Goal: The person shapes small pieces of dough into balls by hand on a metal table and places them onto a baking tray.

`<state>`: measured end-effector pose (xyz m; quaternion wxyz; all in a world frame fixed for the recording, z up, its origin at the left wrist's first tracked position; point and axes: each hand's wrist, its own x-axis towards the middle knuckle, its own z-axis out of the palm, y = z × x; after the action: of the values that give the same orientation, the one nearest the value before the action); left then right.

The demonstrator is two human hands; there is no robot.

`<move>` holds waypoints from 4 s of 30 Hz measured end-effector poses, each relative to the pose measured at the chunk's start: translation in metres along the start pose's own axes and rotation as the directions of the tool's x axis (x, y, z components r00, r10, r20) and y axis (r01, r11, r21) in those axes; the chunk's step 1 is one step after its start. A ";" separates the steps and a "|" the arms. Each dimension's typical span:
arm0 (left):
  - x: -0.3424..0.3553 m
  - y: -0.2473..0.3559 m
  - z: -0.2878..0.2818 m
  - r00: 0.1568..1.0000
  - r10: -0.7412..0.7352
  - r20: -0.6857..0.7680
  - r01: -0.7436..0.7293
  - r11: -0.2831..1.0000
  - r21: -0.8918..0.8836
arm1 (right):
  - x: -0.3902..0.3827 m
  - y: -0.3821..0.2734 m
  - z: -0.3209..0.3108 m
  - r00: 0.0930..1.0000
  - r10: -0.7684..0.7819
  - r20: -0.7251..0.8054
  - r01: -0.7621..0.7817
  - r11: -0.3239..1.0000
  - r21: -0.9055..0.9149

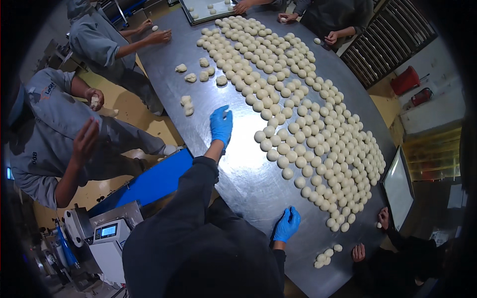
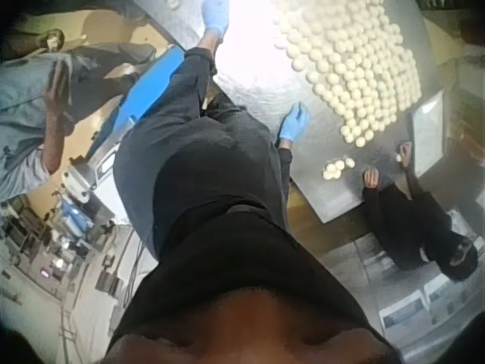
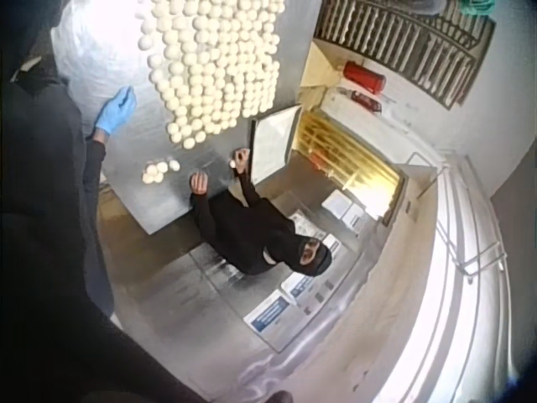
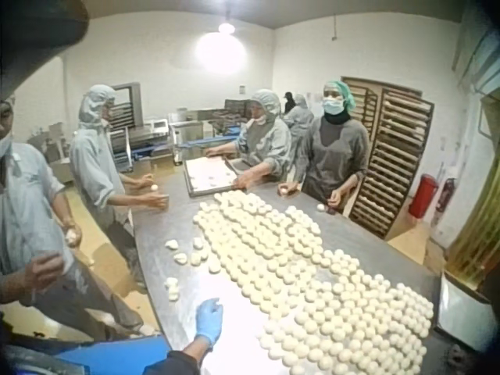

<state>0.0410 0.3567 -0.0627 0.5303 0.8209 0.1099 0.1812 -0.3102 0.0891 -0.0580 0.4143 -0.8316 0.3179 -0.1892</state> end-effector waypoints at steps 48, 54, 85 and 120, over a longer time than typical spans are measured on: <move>0.230 0.015 -0.005 0.824 -0.310 0.475 -0.194 0.633 0.749 | -0.047 -0.035 -0.116 0.741 0.617 0.265 -0.434 0.741 -0.513; 0.227 0.014 -0.004 0.858 -0.255 0.447 -0.225 0.595 0.771 | -0.044 -0.035 -0.101 0.770 0.560 0.304 -0.392 0.793 -0.467; -0.245 0.174 -0.013 0.355 0.071 0.932 -0.015 0.997 -0.070 | -0.034 -0.030 -0.191 0.893 0.278 -0.354 -0.208 0.952 0.223; -0.302 0.183 0.013 0.577 0.411 0.706 -0.108 0.895 -0.433 | 0.000 0.047 -0.129 0.966 0.254 0.035 -0.240 0.944 -0.225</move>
<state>-0.2310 0.1578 0.0446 0.6257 0.7176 -0.2888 -0.1013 -0.4025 -0.0060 -0.0208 0.3503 -0.8313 0.4254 -0.0730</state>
